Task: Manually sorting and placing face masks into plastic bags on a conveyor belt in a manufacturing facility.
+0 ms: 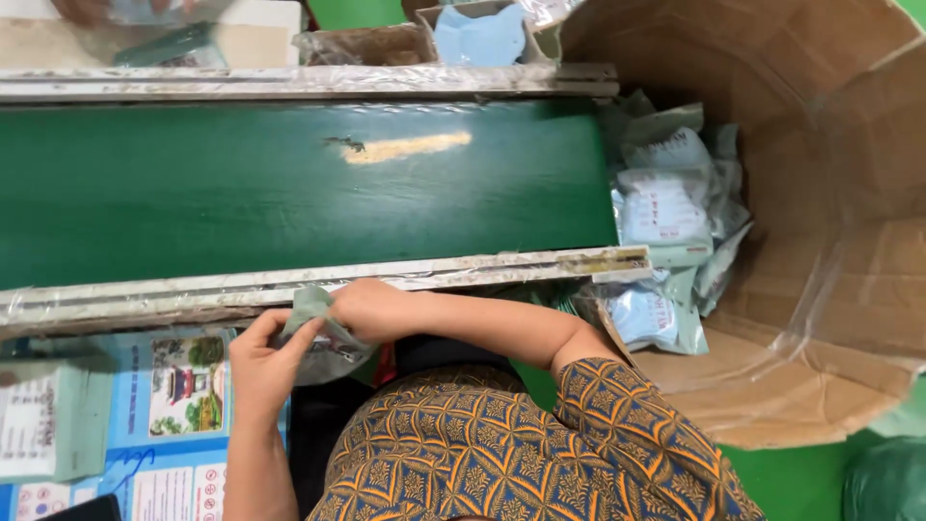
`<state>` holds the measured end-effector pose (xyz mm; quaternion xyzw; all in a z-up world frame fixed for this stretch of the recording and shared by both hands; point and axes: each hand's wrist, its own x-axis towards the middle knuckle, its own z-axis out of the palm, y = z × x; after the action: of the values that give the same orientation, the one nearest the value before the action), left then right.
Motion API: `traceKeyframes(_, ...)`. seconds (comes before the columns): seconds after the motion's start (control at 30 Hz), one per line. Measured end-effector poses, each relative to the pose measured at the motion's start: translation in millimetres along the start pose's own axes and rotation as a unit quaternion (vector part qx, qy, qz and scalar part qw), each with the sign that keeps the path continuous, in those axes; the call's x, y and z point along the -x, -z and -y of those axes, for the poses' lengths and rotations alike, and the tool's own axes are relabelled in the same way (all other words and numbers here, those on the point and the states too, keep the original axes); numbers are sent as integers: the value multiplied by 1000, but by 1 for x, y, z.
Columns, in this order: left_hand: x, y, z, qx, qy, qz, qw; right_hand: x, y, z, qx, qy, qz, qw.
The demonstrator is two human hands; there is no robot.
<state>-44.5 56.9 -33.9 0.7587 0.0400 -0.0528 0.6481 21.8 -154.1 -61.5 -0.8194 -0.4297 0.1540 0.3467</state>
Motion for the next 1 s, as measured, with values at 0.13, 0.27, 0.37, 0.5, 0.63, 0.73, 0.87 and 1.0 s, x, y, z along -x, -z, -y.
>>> traceKeyframes(0.13, 5, 7, -12, 45, 0, -17, 999, 3, 11, 9, 7, -8, -77, 997)
traceKeyframes(0.27, 12, 10, -4, 92, 6, -26, 995, 0, 58, 64, -78, 24, -175, 981)
traceKeyframes(0.37, 15, 5, -6, 113, -26, -33, 993, -4, 46, 62, -66, 68, -224, 970)
traceKeyframes(0.5, 19, 4, -4, 110, -66, -56, 990, -11, 26, 46, -31, 87, -188, 978)
traceKeyframes(0.63, 24, 14, 7, 106, -60, -79, 989, -9, 35, 45, 4, 107, -193, 975)
traceKeyframes(0.73, 31, 46, 1, 97, -86, -154, 979, 5, 57, 9, 4, 82, -214, 973)
traceKeyframes(0.87, 29, 82, 9, 119, -130, -191, 966, 34, 73, -28, 109, -5, -207, 972)
traceKeyframes(1.0, 19, 59, -9, 67, -89, -137, 984, 37, 99, 21, -77, -97, -206, 971)
